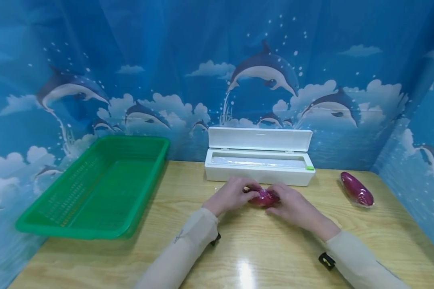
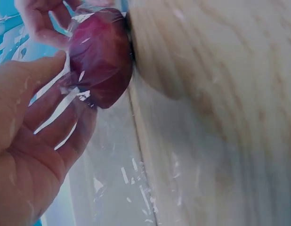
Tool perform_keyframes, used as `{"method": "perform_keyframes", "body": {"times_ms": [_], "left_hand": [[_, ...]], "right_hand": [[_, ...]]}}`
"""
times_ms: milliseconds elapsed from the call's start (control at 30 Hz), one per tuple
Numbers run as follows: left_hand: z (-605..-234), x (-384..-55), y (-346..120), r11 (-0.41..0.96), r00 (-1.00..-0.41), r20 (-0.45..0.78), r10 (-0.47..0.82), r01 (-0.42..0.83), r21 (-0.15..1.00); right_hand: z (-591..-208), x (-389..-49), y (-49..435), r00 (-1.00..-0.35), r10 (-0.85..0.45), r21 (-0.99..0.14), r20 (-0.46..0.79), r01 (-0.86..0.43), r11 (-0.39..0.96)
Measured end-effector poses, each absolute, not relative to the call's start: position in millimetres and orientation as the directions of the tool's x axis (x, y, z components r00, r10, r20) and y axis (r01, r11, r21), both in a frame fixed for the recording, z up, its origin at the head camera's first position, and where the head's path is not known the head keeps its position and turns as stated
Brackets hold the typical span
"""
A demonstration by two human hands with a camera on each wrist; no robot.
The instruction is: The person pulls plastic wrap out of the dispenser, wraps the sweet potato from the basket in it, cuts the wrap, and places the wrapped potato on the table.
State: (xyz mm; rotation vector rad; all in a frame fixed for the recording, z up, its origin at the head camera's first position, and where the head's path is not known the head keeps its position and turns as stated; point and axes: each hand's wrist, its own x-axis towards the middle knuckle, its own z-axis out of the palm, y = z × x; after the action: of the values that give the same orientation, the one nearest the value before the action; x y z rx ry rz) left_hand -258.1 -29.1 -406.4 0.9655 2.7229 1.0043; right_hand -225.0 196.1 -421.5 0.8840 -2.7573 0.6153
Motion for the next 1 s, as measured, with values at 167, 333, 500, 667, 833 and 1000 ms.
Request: {"method": "perform_keyframes", "body": {"times_ms": [167,333,500,667,833,1000], "left_hand": [[-401.6,-255.8,-45.4,0.563,-0.782,0.090,0.616,0.518,0.643],[-396.8,-249.0,-68.8,0.641,-0.811,0.014,0.585,0.473,0.604],[-399.0,-246.3,-78.6,0.728,-0.818,0.039,0.574,0.531,0.433],[-403.7,-243.9,-77.1,0.795,-0.846,0.088,0.526,0.525,0.304],[-407.9,-243.9,-75.4,0.810,-0.860,0.108,0.498,0.506,0.295],[-413.2,-247.8,-75.0,0.772,-0.865,0.074,0.496,0.478,0.418]], "right_hand": [[-419.5,-229.5,193.3,-0.837,-0.506,-0.394,0.206,-0.544,0.740],[-412.0,-227.6,201.3,-0.872,-0.489,-0.495,0.030,-0.438,0.751],[-403.8,-224.0,202.9,-0.874,-0.486,-0.439,-0.022,-0.428,0.790],[-398.0,-219.1,191.9,-0.861,-0.509,-0.397,-0.010,-0.464,0.792],[-400.4,-217.5,182.3,-0.875,-0.478,-0.409,-0.077,-0.409,0.816],[-404.4,-218.2,180.4,-0.884,-0.465,-0.459,-0.038,-0.398,0.794]]}}
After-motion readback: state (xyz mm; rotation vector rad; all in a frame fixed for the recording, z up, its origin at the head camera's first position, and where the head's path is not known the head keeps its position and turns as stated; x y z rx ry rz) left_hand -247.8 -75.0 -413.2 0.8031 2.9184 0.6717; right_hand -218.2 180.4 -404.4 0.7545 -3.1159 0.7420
